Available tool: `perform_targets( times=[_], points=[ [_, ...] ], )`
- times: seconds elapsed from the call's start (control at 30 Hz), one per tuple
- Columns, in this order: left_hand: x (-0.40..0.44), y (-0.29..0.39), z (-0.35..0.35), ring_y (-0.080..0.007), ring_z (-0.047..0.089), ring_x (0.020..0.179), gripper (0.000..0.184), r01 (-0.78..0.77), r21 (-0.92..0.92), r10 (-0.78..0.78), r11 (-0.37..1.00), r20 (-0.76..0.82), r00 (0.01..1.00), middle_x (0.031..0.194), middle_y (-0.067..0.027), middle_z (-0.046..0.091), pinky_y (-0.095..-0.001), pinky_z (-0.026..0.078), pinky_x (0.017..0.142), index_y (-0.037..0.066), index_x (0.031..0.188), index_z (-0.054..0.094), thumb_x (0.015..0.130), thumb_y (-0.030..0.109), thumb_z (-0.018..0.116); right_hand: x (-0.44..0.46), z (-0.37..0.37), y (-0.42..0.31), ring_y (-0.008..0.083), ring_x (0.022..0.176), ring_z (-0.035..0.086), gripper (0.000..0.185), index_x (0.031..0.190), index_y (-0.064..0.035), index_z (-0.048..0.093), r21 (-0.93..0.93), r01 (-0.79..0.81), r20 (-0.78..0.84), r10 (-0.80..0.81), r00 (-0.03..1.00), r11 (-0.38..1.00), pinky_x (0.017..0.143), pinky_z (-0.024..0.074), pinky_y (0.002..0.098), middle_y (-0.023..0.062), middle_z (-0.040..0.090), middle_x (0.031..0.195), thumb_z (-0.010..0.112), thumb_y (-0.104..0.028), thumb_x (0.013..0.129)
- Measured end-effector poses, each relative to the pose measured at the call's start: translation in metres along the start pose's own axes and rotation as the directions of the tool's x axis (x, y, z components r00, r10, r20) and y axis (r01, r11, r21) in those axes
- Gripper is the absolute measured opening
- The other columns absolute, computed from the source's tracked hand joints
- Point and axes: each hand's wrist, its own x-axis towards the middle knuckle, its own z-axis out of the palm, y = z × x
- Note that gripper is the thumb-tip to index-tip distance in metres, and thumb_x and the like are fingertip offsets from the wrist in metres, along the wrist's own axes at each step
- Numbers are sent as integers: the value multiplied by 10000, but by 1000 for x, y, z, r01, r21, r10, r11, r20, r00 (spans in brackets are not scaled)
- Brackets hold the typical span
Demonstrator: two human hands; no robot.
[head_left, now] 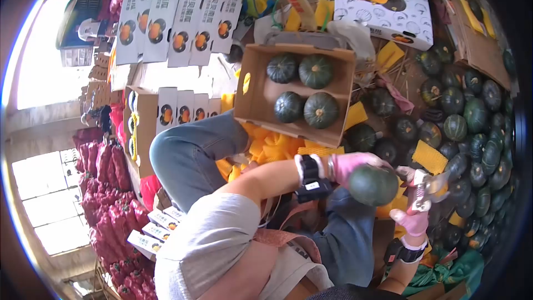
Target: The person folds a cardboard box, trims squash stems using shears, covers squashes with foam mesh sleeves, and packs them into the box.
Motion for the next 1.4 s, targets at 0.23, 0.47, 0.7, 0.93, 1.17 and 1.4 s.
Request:
perform_targets(
  times=[0.23,0.47,0.7,0.93,1.17,1.4],
  points=[
    [-162,50,-69,-396,428,1236,807,-344,-646,-26,681,-491,871,1384,-243,375,-601,380,979,111,1407,323,749,453,640,-42,-23,44,249,1201,404,749,1311,-22,347,111,-74,-326,107,939,991,1043,269,375,125,425,1266,665,-133,642],
    [-230,93,-132,-169,580,866,603,370,517,483,772,-855,188,1053,-114,570,-281,518,720,46,1289,383,781,41,706,-60,-9,25,236,1175,433,684,1307,-25,350,152,-183,-523,236,819,971,1044,296,391,121,448,1219,605,-80,676],
    [-225,97,-131,-289,560,1092,397,817,559,453,-146,-696,557,1127,-149,596,-369,462,903,48,1197,565,806,89,623,-84,-24,43,222,1133,473,552,1242,-3,401,256,-58,-640,214,738,965,1022,323,379,84,492,1125,564,-27,715],
    [-124,60,-117,-366,443,1133,768,700,709,306,-89,-649,696,1223,-196,443,-429,378,981,62,1231,461,552,198,794,-93,-16,44,211,1116,485,484,1149,-22,458,360,-156,-663,370,651,920,1023,323,355,64,514,1118,622,-2,693],
    [-72,99,-53,-224,502,1020,713,407,749,462,523,-651,603,1071,-101,504,-349,427,915,38,1226,444,604,144,776,-115,-18,61,234,1049,541,552,1220,-10,438,380,-178,-702,408,584,908,927,417,347,130,546,1134,638,-14,705],
    [109,69,-25,-407,448,1116,716,332,908,-163,-257,-379,911,1243,-180,437,-456,423,942,192,1235,503,569,287,749,-49,-70,98,262,804,619,311,985,-29,471,428,-278,-580,497,645,860,748,497,346,164,615,910,633,-168,759]
  ],
)
